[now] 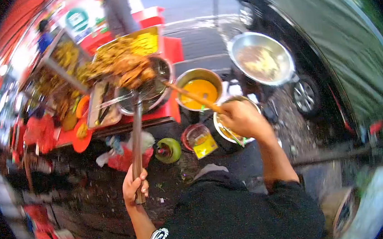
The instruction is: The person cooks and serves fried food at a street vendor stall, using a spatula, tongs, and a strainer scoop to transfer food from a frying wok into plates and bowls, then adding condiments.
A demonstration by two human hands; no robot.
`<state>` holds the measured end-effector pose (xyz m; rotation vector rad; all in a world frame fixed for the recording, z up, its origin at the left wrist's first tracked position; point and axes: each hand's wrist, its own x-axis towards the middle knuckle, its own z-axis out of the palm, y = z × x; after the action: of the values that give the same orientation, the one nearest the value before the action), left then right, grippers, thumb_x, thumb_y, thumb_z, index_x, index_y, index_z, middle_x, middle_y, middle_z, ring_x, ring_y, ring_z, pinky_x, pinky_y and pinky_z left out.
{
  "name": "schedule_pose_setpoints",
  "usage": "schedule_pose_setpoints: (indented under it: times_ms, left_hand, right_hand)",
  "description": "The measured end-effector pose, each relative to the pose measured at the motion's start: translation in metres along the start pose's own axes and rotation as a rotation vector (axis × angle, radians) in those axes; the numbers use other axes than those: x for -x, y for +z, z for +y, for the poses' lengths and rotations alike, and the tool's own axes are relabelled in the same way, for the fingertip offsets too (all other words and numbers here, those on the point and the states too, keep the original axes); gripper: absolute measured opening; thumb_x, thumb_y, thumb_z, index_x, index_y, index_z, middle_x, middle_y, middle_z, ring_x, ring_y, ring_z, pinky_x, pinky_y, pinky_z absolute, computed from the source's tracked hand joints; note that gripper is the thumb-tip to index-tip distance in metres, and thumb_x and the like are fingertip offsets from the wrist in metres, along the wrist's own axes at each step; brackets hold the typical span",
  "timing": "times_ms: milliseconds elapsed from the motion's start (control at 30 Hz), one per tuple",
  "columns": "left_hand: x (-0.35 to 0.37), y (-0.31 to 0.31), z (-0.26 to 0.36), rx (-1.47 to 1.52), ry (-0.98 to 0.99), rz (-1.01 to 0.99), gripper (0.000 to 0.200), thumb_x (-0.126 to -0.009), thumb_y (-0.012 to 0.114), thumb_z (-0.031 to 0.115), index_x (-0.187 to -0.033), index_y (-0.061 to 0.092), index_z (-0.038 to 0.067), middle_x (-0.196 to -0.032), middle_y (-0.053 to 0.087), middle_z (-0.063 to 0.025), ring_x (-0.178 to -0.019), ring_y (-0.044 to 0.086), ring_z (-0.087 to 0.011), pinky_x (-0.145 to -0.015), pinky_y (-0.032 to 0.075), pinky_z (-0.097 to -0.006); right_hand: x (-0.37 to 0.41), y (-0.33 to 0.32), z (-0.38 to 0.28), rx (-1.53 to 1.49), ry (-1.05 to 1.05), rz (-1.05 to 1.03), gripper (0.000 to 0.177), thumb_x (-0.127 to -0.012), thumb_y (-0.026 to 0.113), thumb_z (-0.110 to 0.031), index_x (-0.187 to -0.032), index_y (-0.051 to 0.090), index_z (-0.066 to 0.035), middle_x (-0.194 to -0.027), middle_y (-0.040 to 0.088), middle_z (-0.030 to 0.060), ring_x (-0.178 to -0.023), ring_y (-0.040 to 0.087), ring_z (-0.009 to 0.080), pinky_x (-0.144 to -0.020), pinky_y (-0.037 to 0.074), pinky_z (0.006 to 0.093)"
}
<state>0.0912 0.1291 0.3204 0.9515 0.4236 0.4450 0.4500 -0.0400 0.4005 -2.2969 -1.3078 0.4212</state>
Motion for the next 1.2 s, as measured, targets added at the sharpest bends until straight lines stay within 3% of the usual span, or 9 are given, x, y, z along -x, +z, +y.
schedule_pose_setpoints:
  times_ms: [167, 300, 700, 767, 833, 933, 1033, 1100, 1200]
  left_hand:
    - [-0.008, -0.009, -0.012, 0.008, 0.022, -0.024, 0.059, -0.091, 0.061, 0.018, -0.135, 0.027, -0.003, -0.094, 0.045, -0.0067, -0.058, 0.053, -0.008, -0.045, 0.051, -0.0205]
    - [-0.026, 0.003, -0.006, 0.046, 0.023, 0.025, 0.056, -0.092, 0.058, 0.016, -0.134, 0.027, -0.005, -0.095, 0.044, -0.0073, -0.058, 0.053, -0.0075, -0.045, 0.05, -0.02]
    - [0.015, 0.009, 0.007, 0.149, 0.058, 0.013, 0.072, -0.089, 0.063, 0.014, -0.14, 0.016, -0.005, -0.09, 0.043, -0.008, -0.05, 0.053, -0.0098, -0.041, 0.052, -0.0229]
    - [0.017, 0.009, 0.01, 0.134, 0.055, 0.013, 0.071, -0.089, 0.063, 0.013, -0.139, 0.017, -0.005, -0.09, 0.043, -0.0083, -0.05, 0.054, -0.0106, -0.041, 0.053, -0.0246]
    - [0.015, 0.002, 0.01, 0.147, 0.077, -0.003, 0.069, -0.089, 0.064, 0.013, -0.139, 0.018, -0.004, -0.09, 0.043, -0.0086, -0.05, 0.054, -0.0108, -0.041, 0.053, -0.0243]
    - [0.006, -0.006, 0.005, 0.121, 0.072, -0.03, 0.065, -0.092, 0.06, 0.014, -0.139, 0.02, -0.005, -0.091, 0.043, -0.0075, -0.052, 0.054, -0.0089, -0.042, 0.051, -0.0219]
    - [-0.007, -0.011, -0.002, 0.012, 0.048, -0.026, 0.06, -0.093, 0.058, 0.015, -0.137, 0.022, -0.006, -0.093, 0.043, -0.0078, -0.055, 0.055, -0.0083, -0.043, 0.051, -0.0203]
    - [-0.012, -0.01, -0.004, -0.064, 0.027, -0.01, 0.057, -0.093, 0.059, 0.016, -0.134, 0.026, -0.005, -0.094, 0.044, -0.0091, -0.057, 0.055, -0.0091, -0.044, 0.052, -0.0203]
    - [-0.019, -0.007, 0.0, 0.155, 0.024, 0.009, 0.046, -0.093, 0.056, 0.013, -0.128, 0.032, -0.005, -0.097, 0.046, -0.0097, -0.059, 0.057, -0.0106, -0.046, 0.054, -0.0225]
  right_hand:
    - [-0.01, 0.012, -0.01, -0.033, 0.047, -0.076, 0.025, -0.085, 0.055, -0.023, -0.087, 0.067, -0.001, -0.082, 0.064, 0.0243, -0.082, 0.064, 0.0403, -0.074, 0.049, 0.0494]
    - [-0.031, -0.001, -0.012, -0.12, -0.091, -0.177, 0.027, -0.085, 0.052, -0.023, -0.089, 0.066, 0.0, -0.083, 0.064, 0.0254, -0.085, 0.064, 0.0403, -0.077, 0.049, 0.0493]
    - [0.025, -0.06, 0.013, -0.104, -0.104, -0.003, 0.023, -0.084, 0.061, -0.019, -0.093, 0.067, 0.0, -0.081, 0.066, 0.0208, -0.077, 0.064, 0.0377, -0.068, 0.049, 0.045]
    - [0.044, -0.067, 0.019, -0.168, 0.002, 0.071, 0.024, -0.084, 0.062, -0.018, -0.097, 0.067, 0.002, -0.082, 0.065, 0.0222, -0.077, 0.063, 0.0382, -0.067, 0.049, 0.0428]
    - [0.057, -0.073, 0.026, -0.19, 0.088, 0.087, 0.025, -0.084, 0.062, -0.016, -0.101, 0.066, 0.002, -0.078, 0.065, 0.0201, -0.07, 0.065, 0.0306, -0.064, 0.049, 0.0379]
    - [0.069, -0.066, 0.068, -0.523, 0.226, 0.179, 0.027, -0.088, 0.06, -0.015, -0.105, 0.064, 0.006, -0.078, 0.064, 0.006, -0.069, 0.056, 0.0101, -0.063, 0.047, 0.0299]
    - [0.073, -0.061, 0.109, -0.817, 0.391, 0.189, 0.022, -0.093, 0.055, -0.016, -0.108, 0.057, 0.0, -0.08, 0.062, 0.0014, -0.049, 0.044, 0.0013, -0.043, 0.036, 0.0175]
    - [0.064, -0.055, 0.144, -0.937, 0.473, 0.206, 0.015, -0.091, 0.056, -0.014, -0.1, 0.056, -0.002, -0.079, 0.062, 0.0027, -0.042, 0.039, 0.0023, -0.037, 0.031, 0.0196]
    - [0.046, -0.06, 0.202, -0.522, 0.633, 0.234, 0.013, -0.083, 0.059, -0.014, -0.085, 0.062, -0.001, -0.065, 0.059, 0.0029, -0.043, 0.043, 0.007, -0.037, 0.033, 0.0254]
